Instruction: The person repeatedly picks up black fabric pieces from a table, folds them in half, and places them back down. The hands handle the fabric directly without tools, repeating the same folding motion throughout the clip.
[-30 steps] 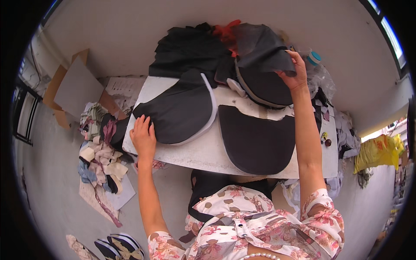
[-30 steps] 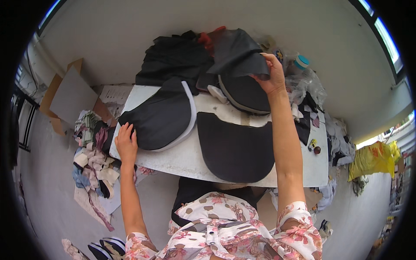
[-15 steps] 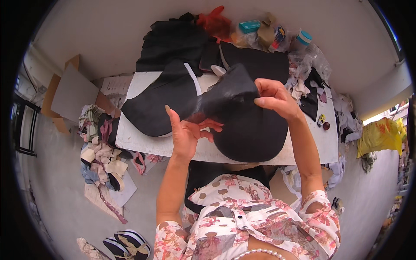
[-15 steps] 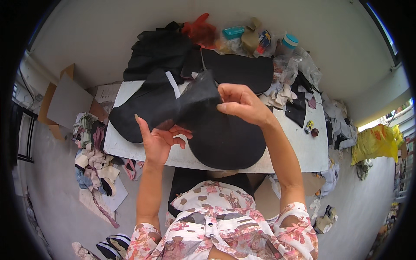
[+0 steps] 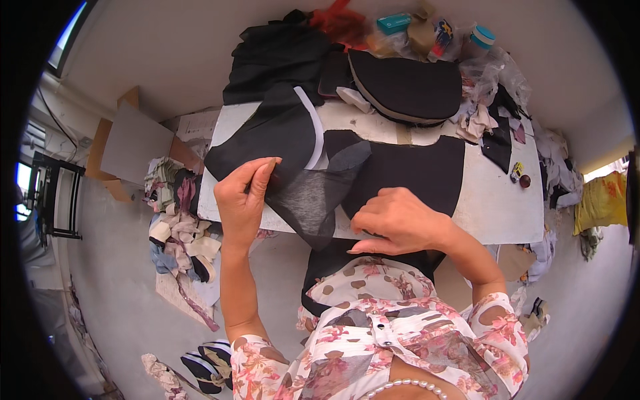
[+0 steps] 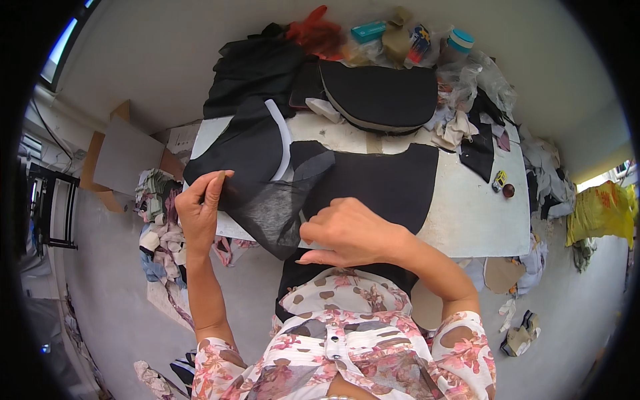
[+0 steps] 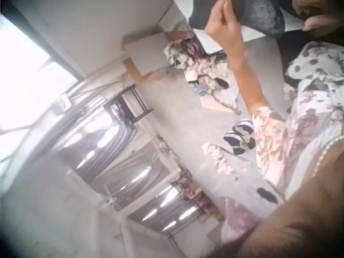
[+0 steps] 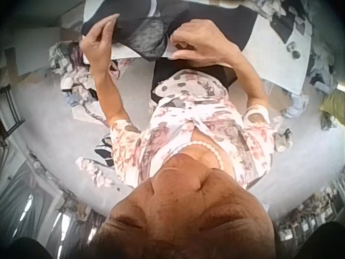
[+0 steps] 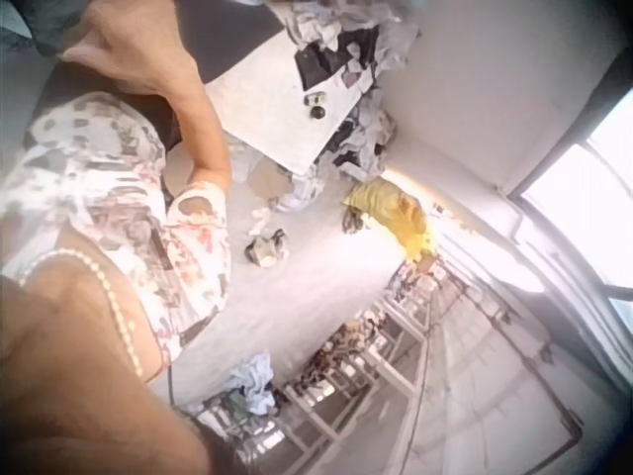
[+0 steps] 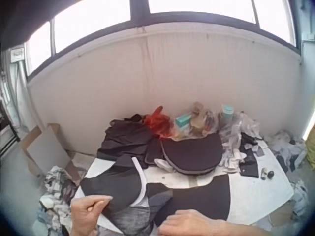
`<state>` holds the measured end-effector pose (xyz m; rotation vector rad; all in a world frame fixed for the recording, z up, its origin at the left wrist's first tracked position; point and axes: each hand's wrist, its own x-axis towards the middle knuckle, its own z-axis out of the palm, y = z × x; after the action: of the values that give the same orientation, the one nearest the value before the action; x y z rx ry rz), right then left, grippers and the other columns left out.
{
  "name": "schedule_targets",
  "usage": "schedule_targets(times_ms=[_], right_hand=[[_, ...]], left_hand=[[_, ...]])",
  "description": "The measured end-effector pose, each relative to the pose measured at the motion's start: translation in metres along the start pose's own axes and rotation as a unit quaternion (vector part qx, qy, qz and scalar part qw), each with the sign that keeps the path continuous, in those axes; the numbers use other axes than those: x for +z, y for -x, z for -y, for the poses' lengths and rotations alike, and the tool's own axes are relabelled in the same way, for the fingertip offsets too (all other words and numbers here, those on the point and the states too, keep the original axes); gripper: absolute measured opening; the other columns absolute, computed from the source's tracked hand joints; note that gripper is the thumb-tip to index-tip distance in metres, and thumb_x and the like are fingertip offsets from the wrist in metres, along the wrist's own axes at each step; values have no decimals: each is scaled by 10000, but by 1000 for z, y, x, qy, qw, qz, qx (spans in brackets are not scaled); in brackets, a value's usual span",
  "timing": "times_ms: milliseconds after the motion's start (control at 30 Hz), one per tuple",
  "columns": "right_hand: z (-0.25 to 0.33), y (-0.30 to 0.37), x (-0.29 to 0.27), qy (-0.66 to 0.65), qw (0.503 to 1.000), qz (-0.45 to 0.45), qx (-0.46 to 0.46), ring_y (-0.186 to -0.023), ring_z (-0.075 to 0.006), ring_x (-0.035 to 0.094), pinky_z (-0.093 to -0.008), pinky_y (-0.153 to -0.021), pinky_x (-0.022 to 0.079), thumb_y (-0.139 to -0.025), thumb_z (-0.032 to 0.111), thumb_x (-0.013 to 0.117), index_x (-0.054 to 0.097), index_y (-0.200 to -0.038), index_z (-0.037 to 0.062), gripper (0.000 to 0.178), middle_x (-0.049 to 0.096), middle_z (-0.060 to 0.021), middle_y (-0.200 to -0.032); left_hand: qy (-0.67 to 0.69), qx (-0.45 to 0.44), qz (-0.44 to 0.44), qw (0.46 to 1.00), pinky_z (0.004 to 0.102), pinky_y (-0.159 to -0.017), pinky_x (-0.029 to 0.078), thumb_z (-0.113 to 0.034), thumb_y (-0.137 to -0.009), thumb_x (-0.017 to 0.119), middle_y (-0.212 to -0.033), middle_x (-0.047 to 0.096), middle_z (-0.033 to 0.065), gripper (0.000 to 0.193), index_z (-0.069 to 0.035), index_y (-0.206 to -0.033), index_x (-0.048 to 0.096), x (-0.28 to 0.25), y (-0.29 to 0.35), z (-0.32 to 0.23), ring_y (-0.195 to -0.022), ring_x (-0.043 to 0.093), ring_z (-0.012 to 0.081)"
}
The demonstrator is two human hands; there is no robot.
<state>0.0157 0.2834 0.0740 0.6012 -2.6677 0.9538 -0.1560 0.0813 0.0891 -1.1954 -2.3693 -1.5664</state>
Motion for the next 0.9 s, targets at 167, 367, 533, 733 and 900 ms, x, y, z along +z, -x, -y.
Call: schedule_targets(times_ms=[167, 367, 533, 733, 900], right_hand=[[-14, -51, -26, -29, 976, -188, -105, -977, -310, 604, -413, -857, 481, -664, 345, 815, 573, -1230, 86, 668, 635, -98, -1060], [-61, -58, -4, -9, 999, 33, 19, -924, -275, 618, -458, -1025, 389, -721, 116, 749, 630, -1072, 81, 373, 666, -66, -900], [-53, -2, -29, -73, 992, -25, 99, -781, -268, 602, -355, -750, 472, -717, 84, 741, 624, -850, 23, 187, 633, -76, -806], [-8, 79, -61, -306, 940, -91, 120, -715, -228, 672, -324, -677, 514, -705, 55, 765, 615, -756, 3, 167, 666, -105, -750], [3, 122, -73, -402, 865, -267, 140, -706, -177, 642, -266, -634, 489, -689, 11, 781, 632, -802, -14, 189, 675, -123, -765]], left_hand=[[32, 69, 33, 997, 224, -712, 509, 53, -787, 715, -899, 713, 89, 225, 18, -1009, 703, -31, -2, -31, -760, 660, 133], [-31, 150, 26, 988, 232, -689, 510, 97, -687, 763, -860, 715, 106, 310, 26, -982, 698, -56, -1, -50, -732, 667, 151], [-38, 69, 30, 996, 242, -669, 515, 80, -673, 792, -795, 695, 96, 356, 43, -1010, 682, -86, 23, -34, -731, 658, 138], [88, 107, 170, 976, 278, -613, 520, 146, -572, 755, -740, 680, 123, 453, 0, -995, 686, -85, 33, -42, -703, 666, 203], [230, 49, 191, 953, 274, -668, 533, 174, -595, 717, -794, 665, 119, 531, 6, -1093, 648, -47, 11, -35, -728, 658, 192]])
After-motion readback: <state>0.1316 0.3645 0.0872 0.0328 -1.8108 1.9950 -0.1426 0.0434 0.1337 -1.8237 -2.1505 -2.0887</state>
